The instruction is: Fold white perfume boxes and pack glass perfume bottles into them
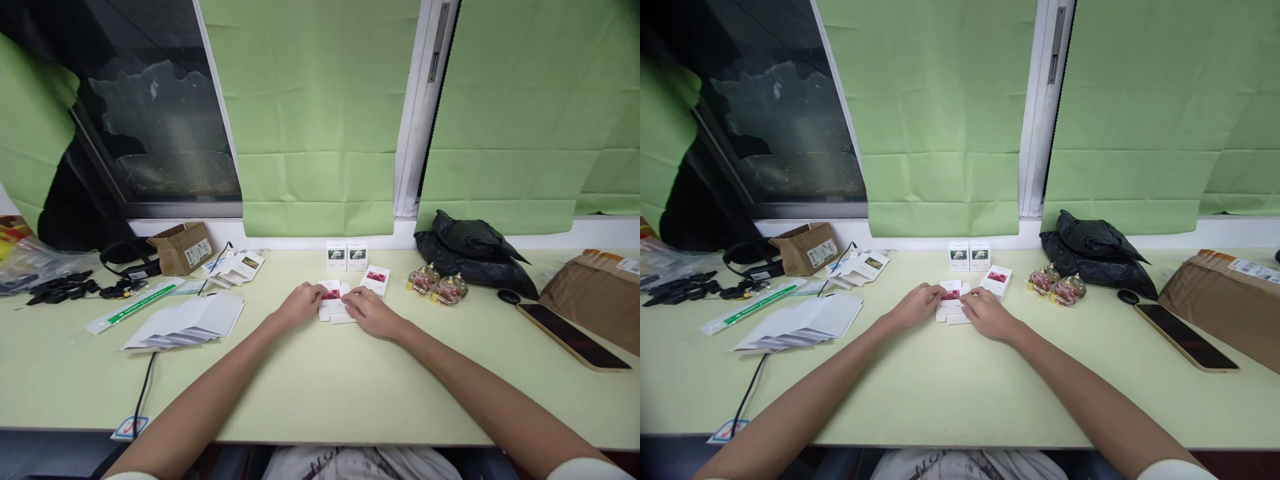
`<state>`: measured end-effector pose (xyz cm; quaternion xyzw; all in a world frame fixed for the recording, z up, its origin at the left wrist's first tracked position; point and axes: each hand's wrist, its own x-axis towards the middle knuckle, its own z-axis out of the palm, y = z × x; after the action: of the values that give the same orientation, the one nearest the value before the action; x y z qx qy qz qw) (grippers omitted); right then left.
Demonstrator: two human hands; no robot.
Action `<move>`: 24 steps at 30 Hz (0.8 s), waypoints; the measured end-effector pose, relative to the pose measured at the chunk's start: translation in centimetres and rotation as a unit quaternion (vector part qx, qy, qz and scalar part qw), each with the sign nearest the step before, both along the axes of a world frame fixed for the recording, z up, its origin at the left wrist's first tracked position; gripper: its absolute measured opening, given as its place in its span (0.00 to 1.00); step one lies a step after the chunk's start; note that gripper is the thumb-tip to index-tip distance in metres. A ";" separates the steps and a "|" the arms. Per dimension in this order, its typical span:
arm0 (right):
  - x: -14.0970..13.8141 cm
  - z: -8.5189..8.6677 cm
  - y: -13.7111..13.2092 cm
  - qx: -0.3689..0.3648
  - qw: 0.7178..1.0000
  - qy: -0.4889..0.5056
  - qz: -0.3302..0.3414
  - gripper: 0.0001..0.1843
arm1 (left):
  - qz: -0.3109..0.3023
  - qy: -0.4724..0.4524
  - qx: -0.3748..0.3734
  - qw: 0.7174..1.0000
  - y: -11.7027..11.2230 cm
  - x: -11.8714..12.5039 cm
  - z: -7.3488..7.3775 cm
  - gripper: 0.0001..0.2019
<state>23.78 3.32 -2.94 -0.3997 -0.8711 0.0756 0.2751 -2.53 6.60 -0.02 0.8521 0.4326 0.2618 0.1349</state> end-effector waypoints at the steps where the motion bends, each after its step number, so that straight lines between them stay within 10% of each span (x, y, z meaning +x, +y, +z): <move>1: 0.0 0.0 0.0 -0.001 1.000 -0.001 0.002 0.18 | 0.002 0.002 -0.008 1.000 0.1 -0.1 0.1 0.17; 8: 0.1 -0.1 0.1 -0.026 1.000 0.004 0.002 0.19 | -0.048 -0.011 -0.113 0.992 0.8 -1.3 0.8 0.16; 24: 0.9 0.0 0.4 -0.009 0.998 0.052 0.025 0.24 | -0.037 -0.090 -0.050 0.994 0.2 -1.0 1.0 0.21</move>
<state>24.69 3.67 -2.92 -0.3759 -0.8646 0.1106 0.3144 -3.51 6.79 0.99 0.8327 0.3990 0.3107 0.2254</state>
